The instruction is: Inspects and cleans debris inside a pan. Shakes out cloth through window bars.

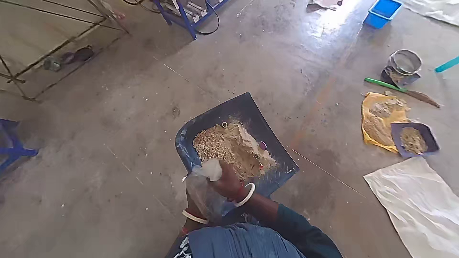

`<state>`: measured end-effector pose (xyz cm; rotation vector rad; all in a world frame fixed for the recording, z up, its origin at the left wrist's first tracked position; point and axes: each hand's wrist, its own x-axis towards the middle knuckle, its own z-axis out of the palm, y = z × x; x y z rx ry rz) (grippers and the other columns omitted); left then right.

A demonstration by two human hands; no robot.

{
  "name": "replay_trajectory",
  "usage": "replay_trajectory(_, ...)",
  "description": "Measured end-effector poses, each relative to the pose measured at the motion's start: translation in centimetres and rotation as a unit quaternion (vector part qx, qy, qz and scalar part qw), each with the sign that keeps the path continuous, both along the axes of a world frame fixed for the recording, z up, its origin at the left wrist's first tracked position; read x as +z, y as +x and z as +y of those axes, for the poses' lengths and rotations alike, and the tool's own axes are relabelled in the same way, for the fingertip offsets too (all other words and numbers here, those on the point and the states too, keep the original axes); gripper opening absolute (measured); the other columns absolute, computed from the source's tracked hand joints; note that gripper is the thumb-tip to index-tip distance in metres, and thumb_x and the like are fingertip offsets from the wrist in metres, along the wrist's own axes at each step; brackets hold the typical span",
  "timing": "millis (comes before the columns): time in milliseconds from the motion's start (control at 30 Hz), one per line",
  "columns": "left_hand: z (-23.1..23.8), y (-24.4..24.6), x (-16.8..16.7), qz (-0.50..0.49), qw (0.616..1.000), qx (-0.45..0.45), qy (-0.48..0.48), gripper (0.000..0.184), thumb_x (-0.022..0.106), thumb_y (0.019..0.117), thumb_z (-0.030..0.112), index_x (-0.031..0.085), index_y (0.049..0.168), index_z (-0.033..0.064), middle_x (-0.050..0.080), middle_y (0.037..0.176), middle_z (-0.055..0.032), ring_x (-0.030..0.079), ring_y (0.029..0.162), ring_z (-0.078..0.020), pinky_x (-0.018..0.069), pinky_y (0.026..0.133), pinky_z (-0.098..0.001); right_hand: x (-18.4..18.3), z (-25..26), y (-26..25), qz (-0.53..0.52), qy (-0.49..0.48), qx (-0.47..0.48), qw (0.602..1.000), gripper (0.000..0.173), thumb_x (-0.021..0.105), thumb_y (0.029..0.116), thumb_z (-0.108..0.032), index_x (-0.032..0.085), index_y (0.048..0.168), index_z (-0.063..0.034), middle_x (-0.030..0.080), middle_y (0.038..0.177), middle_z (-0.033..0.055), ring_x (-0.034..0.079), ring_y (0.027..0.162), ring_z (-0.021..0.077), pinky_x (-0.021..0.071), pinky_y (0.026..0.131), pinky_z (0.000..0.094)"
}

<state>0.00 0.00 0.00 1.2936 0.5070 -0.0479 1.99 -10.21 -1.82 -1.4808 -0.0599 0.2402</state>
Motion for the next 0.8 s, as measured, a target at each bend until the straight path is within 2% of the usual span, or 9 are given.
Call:
replay_trajectory(33, 0.7, 1.0, -1.7, 0.000, 0.995, 0.002, 0.101, 0.032, 0.038, 0.1050, 0.010, 0.045, 0.131, -0.0057, 0.062, 0.106, -0.0056, 0.061, 0.094, -0.0008, 0.0529, 0.084, -0.0199, 0.5, -0.9, 1.4, -0.013, 0.013, -0.030, 0.999, 0.038, 0.072, 0.0789, 0.006, 0.063, 0.114, 0.0193, 0.071, 0.100, 0.0239, 0.069, 0.093, 0.0165, 0.0544, 0.088, 0.0289)
replay_trajectory(67, 1.3, 2.3, -2.7, 0.016, 0.981, -0.004, 0.193, 0.055, 0.051, 0.0934, 0.010, 0.037, 0.144, -0.0072, 0.061, 0.118, -0.0120, 0.062, 0.101, -0.0026, 0.0533, 0.088, -0.0216, 0.7, -1.9, 2.8, -0.032, 0.024, -0.056, 0.998, 0.034, 0.071, 0.0782, 0.007, 0.064, 0.110, 0.0185, 0.072, 0.096, 0.0199, 0.068, 0.090, 0.0099, 0.0543, 0.085, 0.0242)
replay_trajectory(167, 1.0, 7.7, -3.1, 0.086, 0.966, -0.016, 0.244, 0.095, 0.059, 0.0628, -0.011, 0.026, 0.152, -0.0045, 0.053, 0.125, -0.0194, 0.061, 0.094, -0.0090, 0.0525, 0.074, -0.0239, -0.2, -5.3, 6.7, -0.100, 0.039, -0.131, 0.986, 0.037, 0.067, 0.0784, 0.008, 0.060, 0.112, 0.0210, 0.073, 0.099, 0.0170, 0.068, 0.094, 0.0032, 0.0536, 0.090, 0.0199)
replay_trajectory(267, -0.3, 12.9, -3.8, 0.101, 0.971, -0.022, 0.216, 0.099, 0.055, 0.0585, -0.016, 0.027, 0.152, -0.0024, 0.053, 0.127, -0.0200, 0.062, 0.095, -0.0119, 0.0532, 0.073, -0.0262, -1.5, -9.7, 10.3, -0.097, 0.026, -0.214, 0.972, 0.041, 0.065, 0.0817, 0.003, 0.057, 0.117, 0.0211, 0.073, 0.102, 0.0109, 0.068, 0.096, -0.0004, 0.0545, 0.093, 0.0202)
replay_trajectory(467, -4.0, 25.1, -4.8, 0.082, 0.976, -0.014, 0.202, 0.097, 0.056, 0.0561, -0.012, 0.031, 0.149, -0.0038, 0.055, 0.125, -0.0187, 0.063, 0.095, -0.0096, 0.0538, 0.073, -0.0243, -5.5, -20.7, 19.8, 0.027, 0.008, -0.429, 0.903, 0.035, 0.053, 0.0845, -0.001, 0.049, 0.118, 0.0088, 0.065, 0.082, -0.0051, 0.065, 0.071, -0.0023, 0.0579, 0.070, 0.0194)
replay_trajectory(567, -6.3, 31.2, -3.9, 0.089, 0.977, -0.018, 0.195, 0.097, 0.056, 0.0583, -0.013, 0.029, 0.151, -0.0035, 0.054, 0.127, -0.0200, 0.061, 0.097, -0.0111, 0.0527, 0.075, -0.0251, -6.2, -26.0, 25.3, 0.000, -0.112, -0.424, 0.899, 0.069, 0.053, 0.0794, -0.005, 0.034, 0.141, 0.0204, 0.059, 0.115, 0.0150, 0.061, 0.095, -0.0006, 0.0516, 0.084, 0.0166)
replay_trajectory(667, -8.6, 37.2, -3.6, 0.073, 0.978, -0.015, 0.194, 0.096, 0.056, 0.0577, -0.013, 0.029, 0.149, -0.0039, 0.055, 0.121, -0.0173, 0.063, 0.089, -0.0070, 0.0529, 0.068, -0.0216, -5.0, -29.8, 31.7, -0.041, -0.271, -0.339, 0.900, 0.090, 0.061, 0.0873, -0.034, 0.027, 0.152, 0.0172, 0.040, 0.153, 0.0364, 0.050, 0.138, 0.0269, 0.0421, 0.111, 0.0356)
replay_trajectory(733, -10.0, 40.2, -3.5, 0.073, 0.980, -0.021, 0.186, 0.097, 0.056, 0.0579, -0.013, 0.028, 0.150, -0.0037, 0.054, 0.127, -0.0193, 0.063, 0.097, -0.0105, 0.0537, 0.074, -0.0248, -4.6, -31.5, 35.3, -0.037, -0.345, -0.285, 0.894, 0.100, 0.058, 0.0911, -0.054, 0.023, 0.158, 0.0118, 0.037, 0.158, 0.0343, 0.051, 0.140, 0.0375, 0.0458, 0.110, 0.0485)
replay_trajectory(800, -11.4, 43.4, -3.4, 0.073, 0.980, -0.028, 0.183, 0.096, 0.056, 0.0582, -0.013, 0.030, 0.150, -0.0032, 0.054, 0.128, -0.0199, 0.062, 0.100, -0.0124, 0.0540, 0.077, -0.0267, -4.8, -33.2, 38.9, -0.039, -0.357, -0.247, 0.900, 0.091, 0.049, 0.0970, -0.056, 0.031, 0.158, 0.0081, 0.044, 0.157, 0.0291, 0.052, 0.141, 0.0376, 0.0439, 0.112, 0.0529)
